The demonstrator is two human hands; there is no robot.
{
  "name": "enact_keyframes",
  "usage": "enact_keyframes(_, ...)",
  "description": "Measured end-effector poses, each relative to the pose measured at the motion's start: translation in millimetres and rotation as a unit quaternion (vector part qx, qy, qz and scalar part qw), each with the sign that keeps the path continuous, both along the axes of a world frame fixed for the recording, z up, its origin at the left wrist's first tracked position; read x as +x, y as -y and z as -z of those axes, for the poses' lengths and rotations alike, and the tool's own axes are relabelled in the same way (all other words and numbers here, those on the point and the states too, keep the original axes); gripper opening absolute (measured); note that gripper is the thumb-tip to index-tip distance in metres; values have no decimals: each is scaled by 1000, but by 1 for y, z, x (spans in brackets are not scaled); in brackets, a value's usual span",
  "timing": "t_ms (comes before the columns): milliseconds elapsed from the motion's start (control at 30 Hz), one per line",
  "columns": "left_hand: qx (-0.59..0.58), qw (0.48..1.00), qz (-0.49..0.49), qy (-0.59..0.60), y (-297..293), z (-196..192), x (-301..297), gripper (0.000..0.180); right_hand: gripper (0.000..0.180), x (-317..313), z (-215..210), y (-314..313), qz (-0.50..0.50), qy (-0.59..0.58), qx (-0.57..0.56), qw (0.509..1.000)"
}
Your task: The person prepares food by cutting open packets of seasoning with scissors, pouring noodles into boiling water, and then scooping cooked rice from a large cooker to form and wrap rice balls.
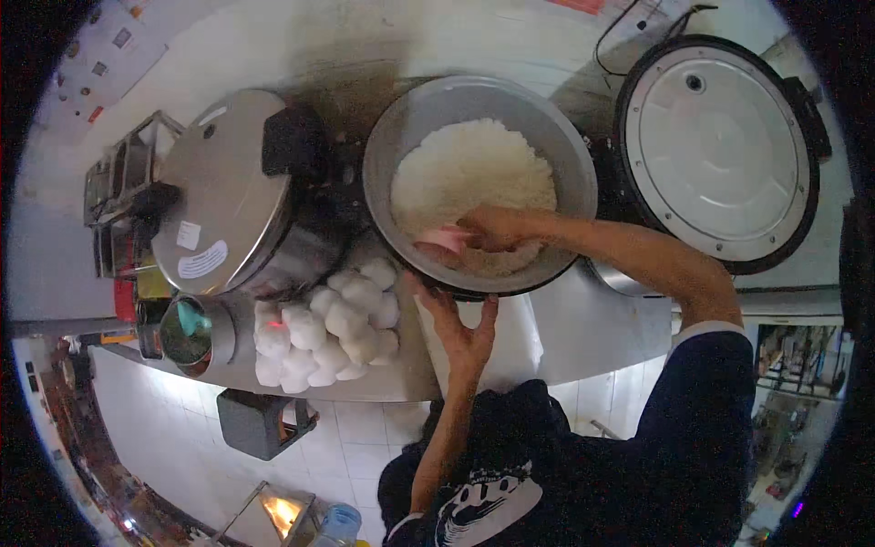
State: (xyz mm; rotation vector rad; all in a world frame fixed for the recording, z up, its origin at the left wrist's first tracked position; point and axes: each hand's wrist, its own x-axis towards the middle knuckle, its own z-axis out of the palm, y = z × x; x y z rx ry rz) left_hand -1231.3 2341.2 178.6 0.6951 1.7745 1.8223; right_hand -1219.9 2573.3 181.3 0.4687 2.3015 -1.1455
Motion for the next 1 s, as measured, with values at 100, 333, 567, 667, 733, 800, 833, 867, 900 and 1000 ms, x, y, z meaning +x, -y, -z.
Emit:
enact_keyframes(100, 40, 999, 17, -24, -2, -2, 0, 118, 26, 12, -29, 3, 15, 39, -26, 999)
enact_keyframes(333, 56, 997, -12, 49, 1, -16, 1, 116, 30, 41, -66, -26, 34, 0, -116, 993)
enact_keyframes(567, 45, 999, -15, -15, -9, -6, 6, 112, 29, 24, -74, -51, 132, 4, -125, 983)
enact_keyframes(667, 52, 998, -22, -42, 8, 7, -3, 114, 31, -18, -2, -25, 22, -90, 179, 979)
enact_keyframes(733, 70, 995, -46, -58, 18, 17, -15, 118, 31, -20, 27, -1, -40, -139, 204, 968)
enact_keyframes(800, 74, 994, -39, -66, -2, 18, 0, 118, 31, 13, 28, -8, -49, -145, 191, 970)
enact_keyframes(833, 53, 994, -60, -76, 0, 17, -1, 118, 31, 12, 30, -7, -60, -149, 157, 974)
enact_keyframes(867, 70, 995, -34, -65, -17, 16, 7, 118, 31, 47, 18, -34, -19, -122, 166, 978)
enact_keyframes(900, 57, 996, -38, -63, -17, 16, 6, 118, 31, 55, 22, -47, -8, -111, 142, 984)
enact_keyframes(1000, 62, 991, -81, -81, -4, 28, 5, 123, 32, 55, 31, -66, -6, -75, 77, 994)
